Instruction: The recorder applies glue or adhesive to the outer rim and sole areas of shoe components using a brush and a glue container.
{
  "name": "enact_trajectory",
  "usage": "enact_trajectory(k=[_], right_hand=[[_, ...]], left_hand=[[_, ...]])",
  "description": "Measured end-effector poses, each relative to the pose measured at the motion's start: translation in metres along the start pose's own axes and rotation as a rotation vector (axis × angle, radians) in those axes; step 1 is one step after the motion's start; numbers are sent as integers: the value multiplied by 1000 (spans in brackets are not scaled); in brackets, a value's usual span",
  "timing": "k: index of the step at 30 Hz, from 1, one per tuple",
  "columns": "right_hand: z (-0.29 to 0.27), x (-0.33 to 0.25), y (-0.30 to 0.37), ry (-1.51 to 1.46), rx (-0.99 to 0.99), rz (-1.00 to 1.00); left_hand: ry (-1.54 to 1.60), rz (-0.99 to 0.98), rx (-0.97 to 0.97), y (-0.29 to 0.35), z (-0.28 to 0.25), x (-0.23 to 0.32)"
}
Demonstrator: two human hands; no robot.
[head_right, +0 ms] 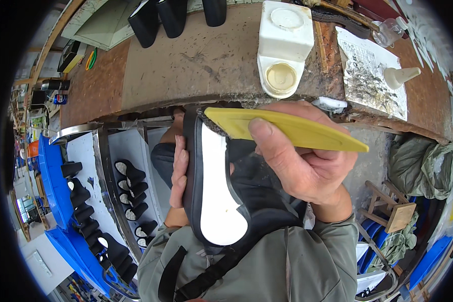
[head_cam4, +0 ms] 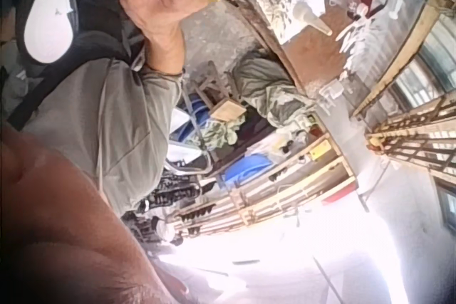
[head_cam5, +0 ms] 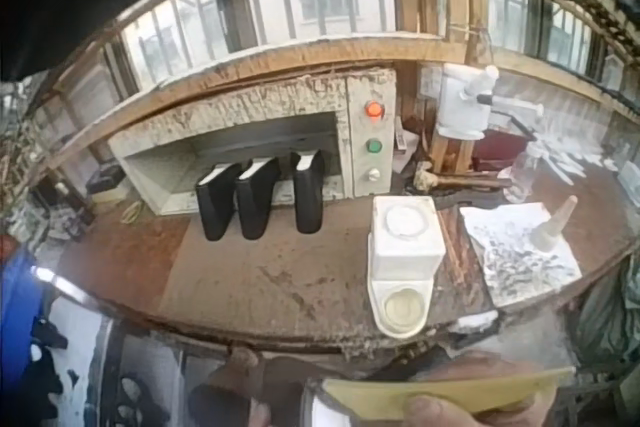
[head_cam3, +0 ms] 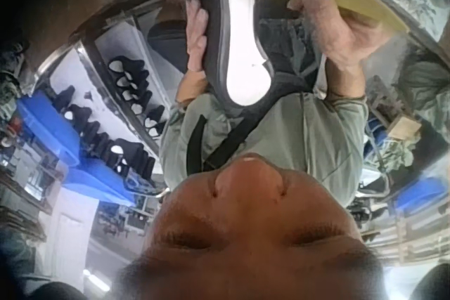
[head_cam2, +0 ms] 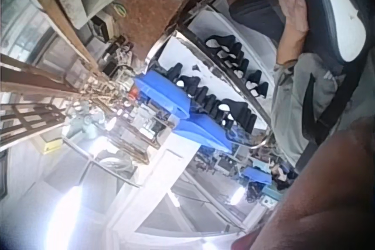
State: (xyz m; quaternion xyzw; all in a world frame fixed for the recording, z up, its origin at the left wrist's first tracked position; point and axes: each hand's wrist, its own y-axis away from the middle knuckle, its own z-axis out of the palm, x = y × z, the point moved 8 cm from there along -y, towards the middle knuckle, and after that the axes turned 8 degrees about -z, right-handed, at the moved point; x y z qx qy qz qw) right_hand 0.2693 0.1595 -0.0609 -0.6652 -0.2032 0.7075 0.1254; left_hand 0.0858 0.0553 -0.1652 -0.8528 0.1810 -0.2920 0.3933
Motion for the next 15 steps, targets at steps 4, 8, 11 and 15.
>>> enact_trajectory(k=[4,8,11,15], right_hand=[[1,-28,2,95,-97,-167],[12,-47,19,113,-138,-159],[18,-57,28,170,-130,-171],[25,-70,40,112,-248,-230]], left_hand=[[-440,-81,-162,6,-16,17],[-134,3,134,-3,-35,31],[-157,-207,-75,15,-28,13],[150,-230,-32,22,-40,3]])
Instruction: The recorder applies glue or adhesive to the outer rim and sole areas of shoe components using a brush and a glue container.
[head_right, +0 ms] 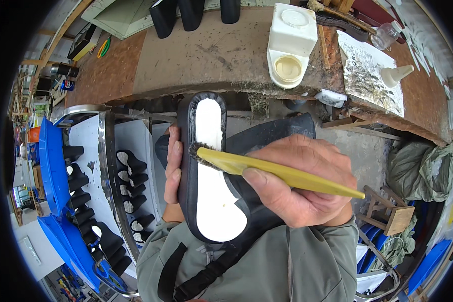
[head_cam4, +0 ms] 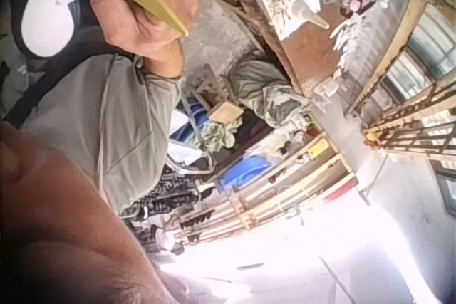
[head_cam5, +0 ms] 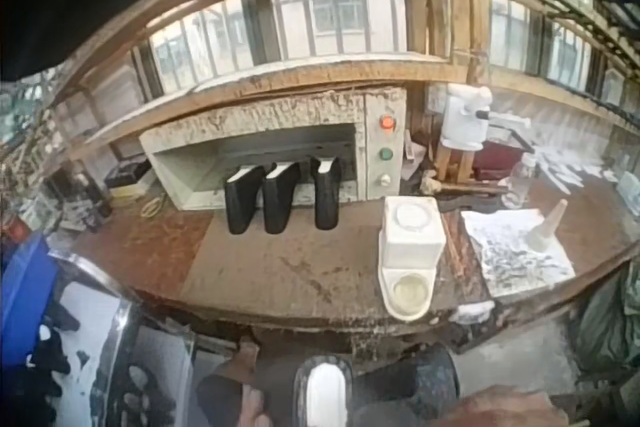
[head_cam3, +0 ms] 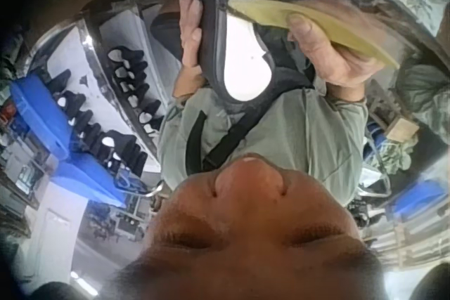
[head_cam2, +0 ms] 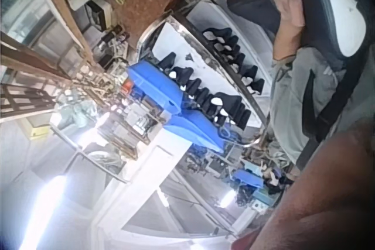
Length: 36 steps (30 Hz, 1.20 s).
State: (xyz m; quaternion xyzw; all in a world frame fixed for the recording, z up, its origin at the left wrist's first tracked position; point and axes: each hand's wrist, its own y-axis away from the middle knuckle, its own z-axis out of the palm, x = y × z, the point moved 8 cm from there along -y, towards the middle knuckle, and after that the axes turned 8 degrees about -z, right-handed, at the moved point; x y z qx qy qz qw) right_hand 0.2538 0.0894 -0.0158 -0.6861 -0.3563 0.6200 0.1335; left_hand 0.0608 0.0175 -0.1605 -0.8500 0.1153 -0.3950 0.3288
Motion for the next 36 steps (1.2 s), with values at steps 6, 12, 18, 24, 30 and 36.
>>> enact_trajectory(k=[6,12,18,24,30,36], right_hand=[[8,-10,12,-54,-21,-28],[15,-19,18,-113,-81,-113],[18,-27,24,-142,-108,-197],[19,-32,31,-156,-124,-237],[18,-38,37,-142,-143,-285],[13,-40,45,-159,-159,-319]], left_hand=[[-252,203,57,-11,-6,18],[-31,295,135,-33,-19,32],[120,281,211,-40,-20,39],[147,220,208,-42,-17,39],[199,114,125,-42,-9,33],[283,44,10,-40,-1,34]])
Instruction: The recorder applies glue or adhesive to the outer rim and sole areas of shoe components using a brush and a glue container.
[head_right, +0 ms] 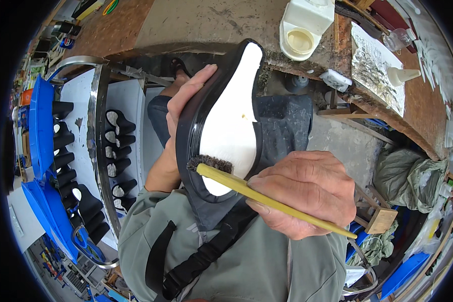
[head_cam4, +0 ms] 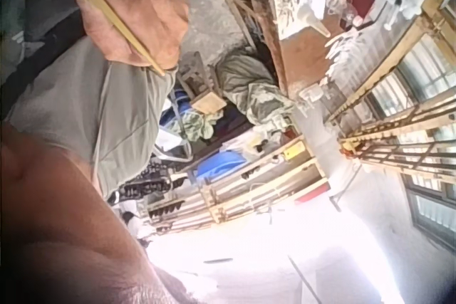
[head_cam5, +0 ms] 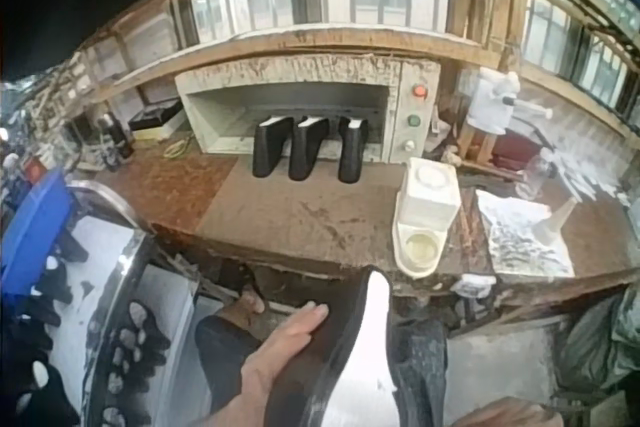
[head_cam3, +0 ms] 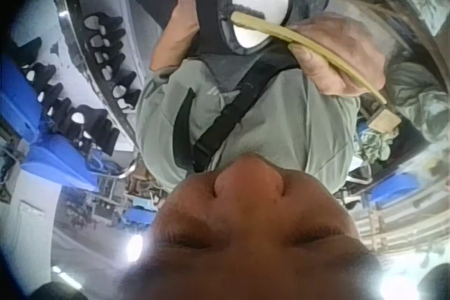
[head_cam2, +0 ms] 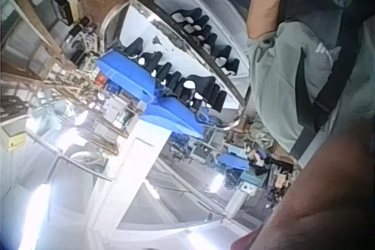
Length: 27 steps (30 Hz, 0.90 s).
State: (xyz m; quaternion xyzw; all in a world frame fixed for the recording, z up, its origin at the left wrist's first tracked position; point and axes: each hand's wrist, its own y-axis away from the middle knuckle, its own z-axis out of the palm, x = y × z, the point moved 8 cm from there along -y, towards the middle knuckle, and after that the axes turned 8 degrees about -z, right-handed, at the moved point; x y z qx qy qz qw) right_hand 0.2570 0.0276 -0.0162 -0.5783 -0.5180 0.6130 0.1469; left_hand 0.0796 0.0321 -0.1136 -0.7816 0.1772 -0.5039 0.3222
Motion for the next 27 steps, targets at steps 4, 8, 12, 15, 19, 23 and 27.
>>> enact_trajectory(k=[4,8,12,15,19,23,27], right_hand=[[0,-4,-1,-39,-67,0],[-2,-6,2,-59,-122,-19],[-3,-7,2,-84,-176,-48],[-5,-7,-1,-109,-176,-96],[-7,-5,-6,-217,-322,-150],[-8,-3,-14,-309,-469,-247],[-17,3,-9,-368,-441,-212]], left_hand=[[85,-64,-32,3,7,-7],[169,-197,-163,4,19,-8],[173,-289,-311,4,30,-4],[277,-430,-430,5,37,-3],[349,-495,-568,9,49,1],[378,-457,-646,8,59,6],[357,-414,-657,0,58,3]])
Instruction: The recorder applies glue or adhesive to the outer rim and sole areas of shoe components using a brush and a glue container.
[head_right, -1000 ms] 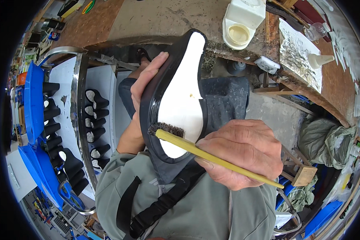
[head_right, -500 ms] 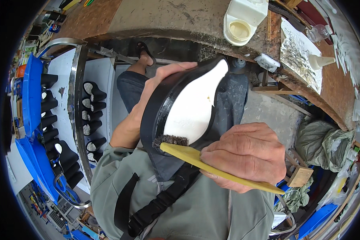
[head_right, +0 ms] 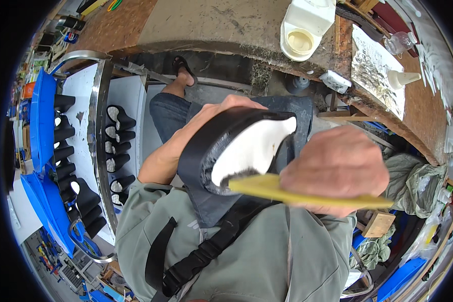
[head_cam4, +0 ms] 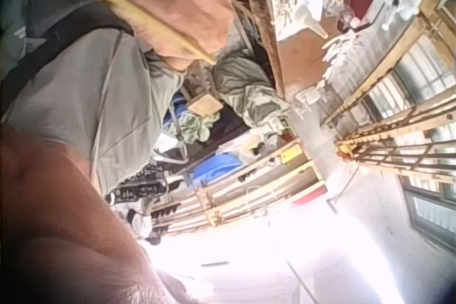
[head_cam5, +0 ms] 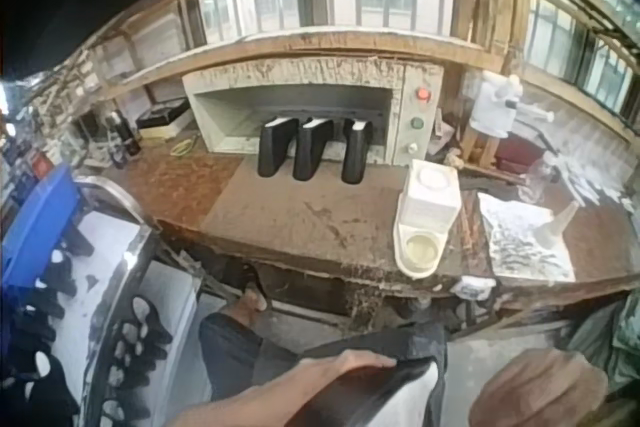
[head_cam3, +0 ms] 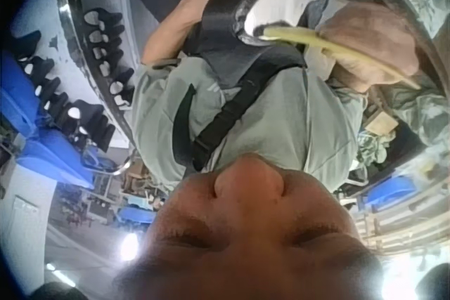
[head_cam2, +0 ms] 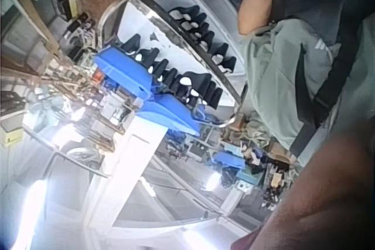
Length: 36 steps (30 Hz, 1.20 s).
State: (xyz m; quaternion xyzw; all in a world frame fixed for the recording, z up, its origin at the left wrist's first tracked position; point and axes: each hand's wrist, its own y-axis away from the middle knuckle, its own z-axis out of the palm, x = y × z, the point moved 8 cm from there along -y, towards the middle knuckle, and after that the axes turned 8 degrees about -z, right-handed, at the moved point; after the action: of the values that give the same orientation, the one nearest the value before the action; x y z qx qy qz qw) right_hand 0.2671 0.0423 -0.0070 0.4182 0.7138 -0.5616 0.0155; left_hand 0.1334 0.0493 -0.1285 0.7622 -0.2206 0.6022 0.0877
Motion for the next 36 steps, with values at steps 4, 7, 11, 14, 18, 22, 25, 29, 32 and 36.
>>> enact_trajectory(k=[4,7,11,14,18,22,25,29,32,36], right_hand=[[14,-14,-8,332,238,-50],[28,-24,-18,135,-9,-253],[-5,-11,-6,399,213,-141],[13,-19,-12,52,39,-239],[-5,-3,2,256,152,-191],[-36,27,9,570,453,163],[-44,23,13,91,353,-32],[-110,72,121,240,1342,645],[-126,120,175,467,1136,985],[-121,144,181,727,891,1007]], left_hand=[[-75,-69,125,3,-13,-14],[190,-136,128,4,-10,-36],[91,35,11,-5,-17,-20],[324,-76,57,-3,-21,-51],[648,-214,91,5,-13,-85],[976,-357,118,18,-10,-122],[1230,-430,93,-6,-2,-149],[624,-55,292,-13,-66,-76],[907,-27,331,-18,-76,-86],[1016,-139,314,-31,-65,-108]])
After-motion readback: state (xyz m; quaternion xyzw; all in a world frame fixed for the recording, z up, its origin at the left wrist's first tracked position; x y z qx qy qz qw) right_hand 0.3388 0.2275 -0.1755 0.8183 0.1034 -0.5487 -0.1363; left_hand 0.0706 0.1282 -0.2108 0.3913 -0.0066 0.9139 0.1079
